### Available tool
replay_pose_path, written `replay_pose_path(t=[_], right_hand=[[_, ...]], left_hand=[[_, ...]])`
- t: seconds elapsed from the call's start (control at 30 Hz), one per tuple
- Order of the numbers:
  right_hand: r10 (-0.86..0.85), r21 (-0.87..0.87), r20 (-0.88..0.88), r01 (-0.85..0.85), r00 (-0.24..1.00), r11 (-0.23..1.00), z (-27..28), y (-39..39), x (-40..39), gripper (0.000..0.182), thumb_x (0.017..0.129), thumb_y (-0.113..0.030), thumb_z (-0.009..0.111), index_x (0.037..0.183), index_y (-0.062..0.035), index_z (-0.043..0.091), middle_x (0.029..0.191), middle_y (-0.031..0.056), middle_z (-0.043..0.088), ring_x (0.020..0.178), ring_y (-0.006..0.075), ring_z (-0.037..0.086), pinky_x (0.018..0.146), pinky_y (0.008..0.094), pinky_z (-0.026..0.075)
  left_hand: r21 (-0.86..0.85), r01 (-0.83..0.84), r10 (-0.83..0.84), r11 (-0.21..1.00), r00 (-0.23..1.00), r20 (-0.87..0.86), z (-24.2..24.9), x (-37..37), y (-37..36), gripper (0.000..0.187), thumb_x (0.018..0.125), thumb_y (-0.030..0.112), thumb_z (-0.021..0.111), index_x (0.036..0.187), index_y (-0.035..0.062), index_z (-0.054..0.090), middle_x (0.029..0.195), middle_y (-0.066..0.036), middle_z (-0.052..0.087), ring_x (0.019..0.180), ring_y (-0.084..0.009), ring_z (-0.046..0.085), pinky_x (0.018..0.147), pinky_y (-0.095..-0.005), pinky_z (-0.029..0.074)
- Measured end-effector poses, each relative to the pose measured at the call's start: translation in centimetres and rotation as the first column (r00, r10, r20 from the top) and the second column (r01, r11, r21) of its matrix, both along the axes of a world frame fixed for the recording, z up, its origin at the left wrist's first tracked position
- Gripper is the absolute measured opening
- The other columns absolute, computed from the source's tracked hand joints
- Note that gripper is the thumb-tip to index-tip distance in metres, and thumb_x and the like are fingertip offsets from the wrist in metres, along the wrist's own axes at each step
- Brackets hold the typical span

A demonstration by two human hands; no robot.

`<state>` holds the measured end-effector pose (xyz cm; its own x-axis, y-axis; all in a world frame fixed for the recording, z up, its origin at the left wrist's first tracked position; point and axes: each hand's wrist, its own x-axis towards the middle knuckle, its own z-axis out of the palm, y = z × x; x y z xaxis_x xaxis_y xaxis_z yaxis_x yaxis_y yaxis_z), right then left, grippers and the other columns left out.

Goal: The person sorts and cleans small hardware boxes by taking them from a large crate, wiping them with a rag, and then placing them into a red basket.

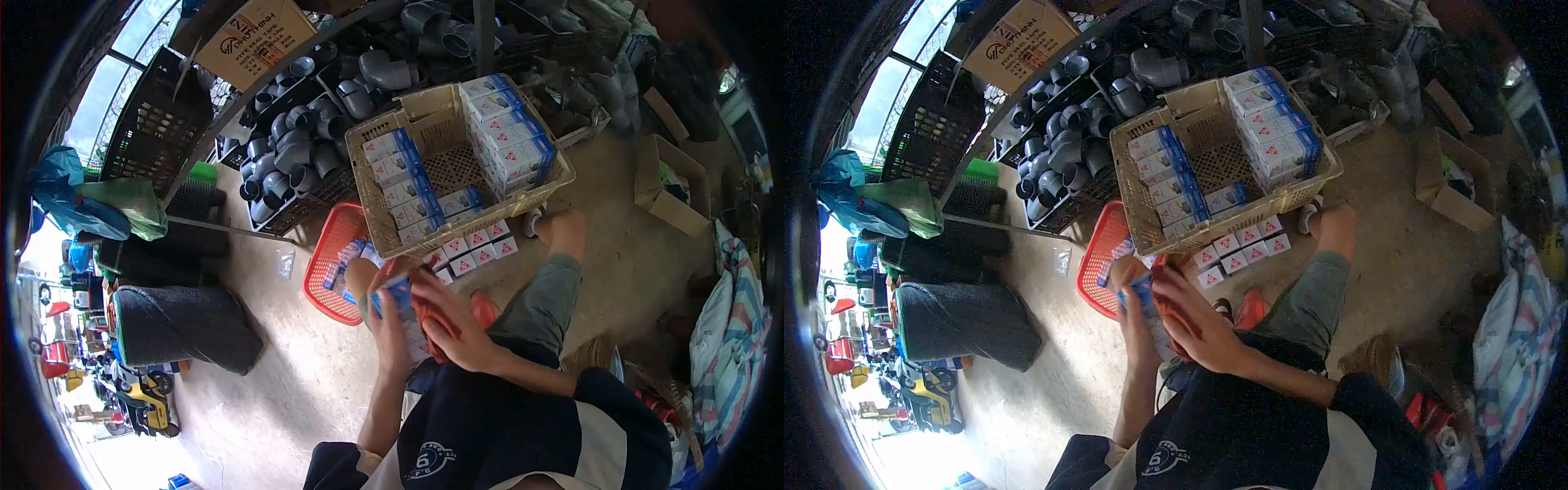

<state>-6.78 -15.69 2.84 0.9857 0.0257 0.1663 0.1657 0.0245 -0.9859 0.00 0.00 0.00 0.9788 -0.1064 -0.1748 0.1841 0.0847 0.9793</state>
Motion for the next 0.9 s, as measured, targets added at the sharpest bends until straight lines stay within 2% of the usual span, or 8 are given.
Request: replay_pose_path(t=[0.1, 0.17, 0.3, 0.43, 0.6, 0.67, 0.83, 0.9], right_hand=[[0.087, -0.003, -0.037, -0.087, 0.996, 0.996, 0.2, 0.9, -2.1, 0.052, 0.101, -0.013, 0.057, 0.15, -0.0054, 0.041, 0.161, 0.0191, 0.029, 0.15, 0.0356, 0.031, 0.119, 0.0431, 0.029], [0.015, -0.013, 0.001, -0.015, 1.0, 1.0, 0.3, 0.9, -2.1, 0.052, 0.101, -0.011, 0.055, 0.151, -0.0051, 0.04, 0.161, 0.019, 0.029, 0.149, 0.0353, 0.032, 0.119, 0.0428, 0.029], [-0.091, 0.006, 0.021, 0.091, 0.996, 0.996, 1.3, 0.1, 0.0, 0.052, 0.102, -0.008, 0.052, 0.152, -0.0051, 0.038, 0.161, 0.0181, 0.029, 0.149, 0.033, 0.032, 0.119, 0.0414, 0.029], [-0.192, 0.281, -0.103, 0.214, 0.976, 0.936, 1.0, -0.4, 2.0, 0.045, 0.102, -0.007, 0.051, 0.147, -0.002, 0.046, 0.158, 0.0171, 0.036, 0.147, 0.0309, 0.036, 0.118, 0.0404, 0.03], [0.031, -0.432, 0.336, 0.125, 0.941, 0.893, 3.1, -1.2, 0.0, 0.041, 0.097, -0.013, 0.062, 0.138, -0.0116, 0.058, 0.155, 0.0205, 0.041, 0.136, 0.0275, 0.05, 0.111, 0.0413, 0.041], [0.035, -0.184, 0.114, -0.014, 0.993, 0.983, 2.1, -1.3, -1.7, 0.044, 0.098, -0.014, 0.062, 0.141, -0.0107, 0.055, 0.154, 0.0207, 0.041, 0.135, 0.0282, 0.05, 0.111, 0.0412, 0.041], [0.089, 0.457, -0.321, 0.072, 0.943, 0.886, 0.2, -0.9, -1.7, 0.045, 0.107, -0.016, 0.048, 0.149, -0.0036, 0.043, 0.151, 0.0128, 0.047, 0.132, 0.0214, 0.051, 0.112, 0.0351, 0.038], [0.082, 0.465, -0.204, 0.023, 0.975, 0.885, 0.6, -2.0, -0.5, 0.045, 0.108, -0.015, 0.044, 0.152, -0.0041, 0.041, 0.154, 0.0104, 0.043, 0.139, 0.0195, 0.043, 0.116, 0.0341, 0.032]], left_hand=[[-0.358, -0.098, -0.001, 0.929, 0.964, -0.267, 0.5, 0.6, 1.7, 0.055, 0.108, 0.047, 0.043, 0.145, 0.0056, 0.045, 0.134, -0.01, 0.056, 0.12, -0.0197, 0.057, 0.104, -0.0342, 0.044], [-0.082, -0.017, 0.014, 0.996, 0.999, -0.039, 2.4, -0.4, -0.7, 0.064, 0.107, 0.056, 0.036, 0.142, 0.0033, 0.046, 0.135, -0.009, 0.054, 0.12, -0.0193, 0.055, 0.105, -0.0361, 0.044], [0.052, 0.099, -0.098, 0.994, 0.995, -0.025, 3.7, -1.7, -1.8, 0.05, 0.108, 0.033, 0.049, 0.148, 0.0048, 0.039, 0.135, -0.011, 0.054, 0.122, -0.0191, 0.055, 0.104, -0.0323, 0.044], [0.065, 0.196, -0.193, 0.978, 0.98, -0.05, 5.1, -2.8, -3.0, 0.05, 0.102, 0.019, 0.059, 0.146, 0.0027, 0.041, 0.139, -0.012, 0.052, 0.126, -0.0195, 0.052, 0.107, -0.0324, 0.042], [-0.041, -0.017, 0.015, 0.999, 0.999, -0.029, 2.6, -1.2, -1.8, 0.054, 0.106, 0.041, 0.049, 0.146, 0.0065, 0.041, 0.132, -0.011, 0.057, 0.121, -0.0197, 0.057, 0.104, -0.035, 0.046], [-0.171, -0.175, 0.157, 0.97, 0.981, -0.116, 4.2, -0.5, -2.4, 0.06, 0.107, 0.053, 0.039, 0.148, 0.0099, 0.04, 0.127, -0.011, 0.062, 0.117, -0.0207, 0.06, 0.101, -0.0356, 0.049], [-0.339, -0.035, 0.028, 0.94, 0.999, -0.027, 3.8, -1.3, -2.8, 0.064, 0.108, 0.055, 0.034, 0.156, 0.0132, 0.033, 0.143, -0.01, 0.052, 0.13, -0.0236, 0.052, 0.11, -0.0406, 0.042], [-0.258, 0.021, -0.021, 0.966, 1.0, 0.004, 3.4, -1.3, -2.8, 0.065, 0.108, 0.055, 0.032, 0.158, 0.0141, 0.03, 0.149, -0.01, 0.047, 0.136, -0.0248, 0.047, 0.115, -0.0419, 0.037]])
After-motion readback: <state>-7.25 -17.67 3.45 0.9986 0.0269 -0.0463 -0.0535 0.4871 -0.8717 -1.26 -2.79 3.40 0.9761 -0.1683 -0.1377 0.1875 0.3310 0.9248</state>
